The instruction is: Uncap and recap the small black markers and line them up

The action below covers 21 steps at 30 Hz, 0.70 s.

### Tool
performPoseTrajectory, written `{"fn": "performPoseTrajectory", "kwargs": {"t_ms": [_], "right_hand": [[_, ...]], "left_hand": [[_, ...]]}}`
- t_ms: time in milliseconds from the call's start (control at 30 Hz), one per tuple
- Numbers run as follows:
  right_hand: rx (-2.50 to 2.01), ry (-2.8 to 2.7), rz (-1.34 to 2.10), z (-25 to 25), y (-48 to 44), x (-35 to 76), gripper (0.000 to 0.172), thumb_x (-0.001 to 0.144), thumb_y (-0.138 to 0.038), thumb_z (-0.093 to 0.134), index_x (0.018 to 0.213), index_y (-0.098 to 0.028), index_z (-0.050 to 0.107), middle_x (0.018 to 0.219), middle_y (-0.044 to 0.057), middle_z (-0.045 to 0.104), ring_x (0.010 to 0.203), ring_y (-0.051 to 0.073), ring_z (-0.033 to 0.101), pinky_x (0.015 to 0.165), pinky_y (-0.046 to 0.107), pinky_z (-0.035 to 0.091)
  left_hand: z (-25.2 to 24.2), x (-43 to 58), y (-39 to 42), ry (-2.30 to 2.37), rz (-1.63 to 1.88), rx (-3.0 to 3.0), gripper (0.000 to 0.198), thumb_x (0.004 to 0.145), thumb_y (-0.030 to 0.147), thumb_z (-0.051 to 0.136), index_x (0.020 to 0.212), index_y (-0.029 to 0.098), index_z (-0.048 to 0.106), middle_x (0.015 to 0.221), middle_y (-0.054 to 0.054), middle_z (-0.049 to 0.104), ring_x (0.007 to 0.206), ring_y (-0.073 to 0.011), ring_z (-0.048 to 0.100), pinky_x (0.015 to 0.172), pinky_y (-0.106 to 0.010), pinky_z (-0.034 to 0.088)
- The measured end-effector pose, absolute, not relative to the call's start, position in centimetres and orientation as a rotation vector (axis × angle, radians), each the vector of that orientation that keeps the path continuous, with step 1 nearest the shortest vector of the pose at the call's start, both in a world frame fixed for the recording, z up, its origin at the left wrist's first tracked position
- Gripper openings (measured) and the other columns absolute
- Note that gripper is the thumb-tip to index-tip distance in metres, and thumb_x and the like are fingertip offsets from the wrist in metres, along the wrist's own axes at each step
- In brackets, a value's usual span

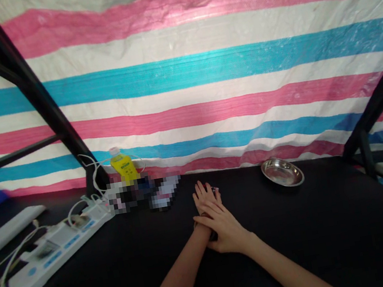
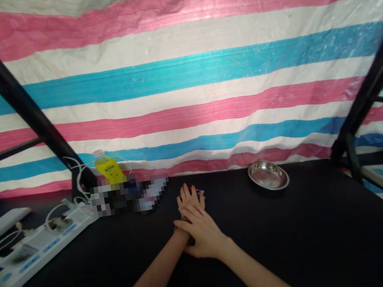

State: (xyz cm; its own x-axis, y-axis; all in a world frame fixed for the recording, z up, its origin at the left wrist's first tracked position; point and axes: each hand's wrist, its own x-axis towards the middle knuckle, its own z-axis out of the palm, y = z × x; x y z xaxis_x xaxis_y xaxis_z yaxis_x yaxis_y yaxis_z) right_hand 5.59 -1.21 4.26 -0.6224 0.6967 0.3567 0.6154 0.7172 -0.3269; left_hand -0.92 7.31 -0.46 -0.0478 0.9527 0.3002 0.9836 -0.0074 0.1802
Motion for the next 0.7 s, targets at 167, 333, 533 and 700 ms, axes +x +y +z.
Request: {"fn": "performPoseTrajectory", "kwargs": {"t_ms": [167,333,533,700], "right_hand": [[-0.927,-2.41,0.26,4.5,-0.4,6.6,0.075,0.064,-0.032,0.058,0.135,-0.019,0.036,0.141,0.011,0.037,0.132,0.028,0.026,0.109,0.049,0.013],[-1.064,-2.052,0.2,2.8,1.8,8.0,0.065,0.073,-0.022,0.047,0.136,-0.017,0.032,0.136,0.011,0.043,0.126,0.025,0.035,0.103,0.046,0.029],[-1.319,-1.565,0.2,-0.2,4.1,9.1,0.045,0.083,-0.022,0.04,0.126,-0.013,0.044,0.109,0.014,0.058,0.105,0.023,0.051,0.093,0.043,0.041],[-1.442,-1.432,0.302,-1.3,5.0,9.5,0.038,0.079,-0.022,0.045,0.114,-0.012,0.056,0.102,0.012,0.062,0.099,0.023,0.054,0.09,0.04,0.043]], "left_hand": [[-1.0,-1.2,7.3,-2.159,-0.476,-2.087,0.05,0.089,0.036,0.036,0.133,0.015,0.04,0.142,-0.018,0.033,0.129,-0.0306,0.033,0.099,-0.046,0.032],[0.2,-1.6,7.0,-2.123,-0.454,-2.117,0.046,0.087,0.03,0.037,0.128,0.011,0.046,0.136,-0.021,0.04,0.123,-0.0314,0.04,0.092,-0.042,0.039],[0.7,-1.5,6.5,-2.082,-0.587,-2.048,0.048,0.087,0.038,0.037,0.121,0.008,0.052,0.13,-0.022,0.046,0.117,-0.0318,0.044,0.09,-0.041,0.039],[0.2,-1.6,6.6,-2.043,-0.64,-2.019,0.048,0.087,0.039,0.039,0.12,0.007,0.053,0.126,-0.023,0.048,0.117,-0.0327,0.044,0.09,-0.041,0.039]]}}
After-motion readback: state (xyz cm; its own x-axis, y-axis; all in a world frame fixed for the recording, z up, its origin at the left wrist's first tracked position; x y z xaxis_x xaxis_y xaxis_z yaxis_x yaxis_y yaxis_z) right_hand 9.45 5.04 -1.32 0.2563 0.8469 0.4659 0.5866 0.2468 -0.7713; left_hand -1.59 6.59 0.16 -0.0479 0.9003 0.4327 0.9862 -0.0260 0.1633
